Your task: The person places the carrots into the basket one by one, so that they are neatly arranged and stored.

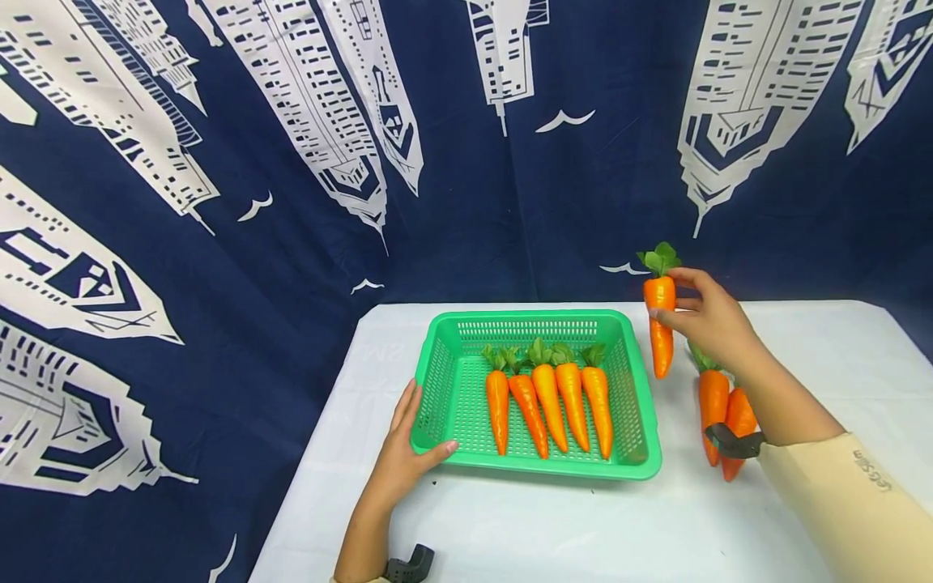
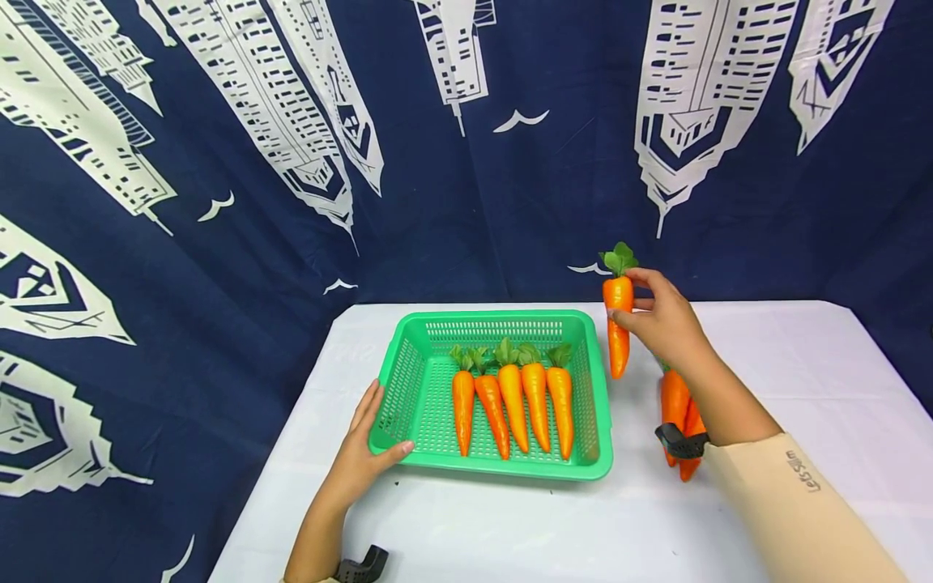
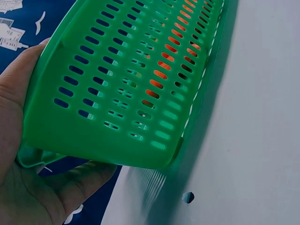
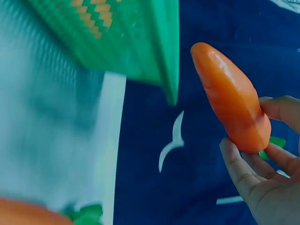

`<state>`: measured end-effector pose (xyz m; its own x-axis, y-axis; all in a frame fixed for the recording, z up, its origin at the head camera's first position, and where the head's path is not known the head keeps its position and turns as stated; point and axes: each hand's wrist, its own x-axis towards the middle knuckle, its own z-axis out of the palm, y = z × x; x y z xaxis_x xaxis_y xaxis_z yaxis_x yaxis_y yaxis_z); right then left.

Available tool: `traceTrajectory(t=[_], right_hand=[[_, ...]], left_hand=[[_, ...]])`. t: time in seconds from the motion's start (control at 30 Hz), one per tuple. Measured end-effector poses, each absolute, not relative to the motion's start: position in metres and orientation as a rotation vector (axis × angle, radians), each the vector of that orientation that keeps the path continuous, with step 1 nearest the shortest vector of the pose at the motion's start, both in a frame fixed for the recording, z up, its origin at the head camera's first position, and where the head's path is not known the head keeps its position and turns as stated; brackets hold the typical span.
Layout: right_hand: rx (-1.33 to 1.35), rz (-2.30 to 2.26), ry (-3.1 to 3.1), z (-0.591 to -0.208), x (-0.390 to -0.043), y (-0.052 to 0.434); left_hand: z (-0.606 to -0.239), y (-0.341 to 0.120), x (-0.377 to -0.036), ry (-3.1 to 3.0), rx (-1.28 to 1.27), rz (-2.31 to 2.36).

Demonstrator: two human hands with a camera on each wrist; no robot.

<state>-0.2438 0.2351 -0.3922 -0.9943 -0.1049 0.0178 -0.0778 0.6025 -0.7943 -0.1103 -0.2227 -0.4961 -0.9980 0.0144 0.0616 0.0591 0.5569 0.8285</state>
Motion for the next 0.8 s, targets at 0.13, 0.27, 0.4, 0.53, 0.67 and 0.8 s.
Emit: traceTrajectory(t=[0.13, 0.27, 0.4, 0.53, 0.67, 0.8], right_hand=[[-0.275, -1.436, 2.792, -0.391, -0.245, 0.215], [-0.398, -1.437, 2.807, -0.394, -0.244, 0.196], [-0.482, -1.395, 2.774, -0.396, -0.244, 0.177], [-0.496, -1.375, 2.714, -0.397, -0.247, 0.157], [-0.531, -1.360, 2.681, -0.401, -0.249, 0.138], [-0.602, -1.313, 2.641, -0.405, -0.251, 0.122]], left_hand=[[-0.496, -0.223, -0.109, -2.727, -0.061, -1.452], [-0.496, -0.223, -0.108, -2.724, -0.058, -1.460], [-0.497, -0.222, -0.109, -2.718, -0.061, -1.458], [-0.497, -0.222, -0.110, -2.712, -0.055, -1.450], [-0.496, -0.222, -0.110, -2.717, -0.036, -1.455], [-0.496, -0.222, -0.110, -2.717, -0.035, -1.458]])
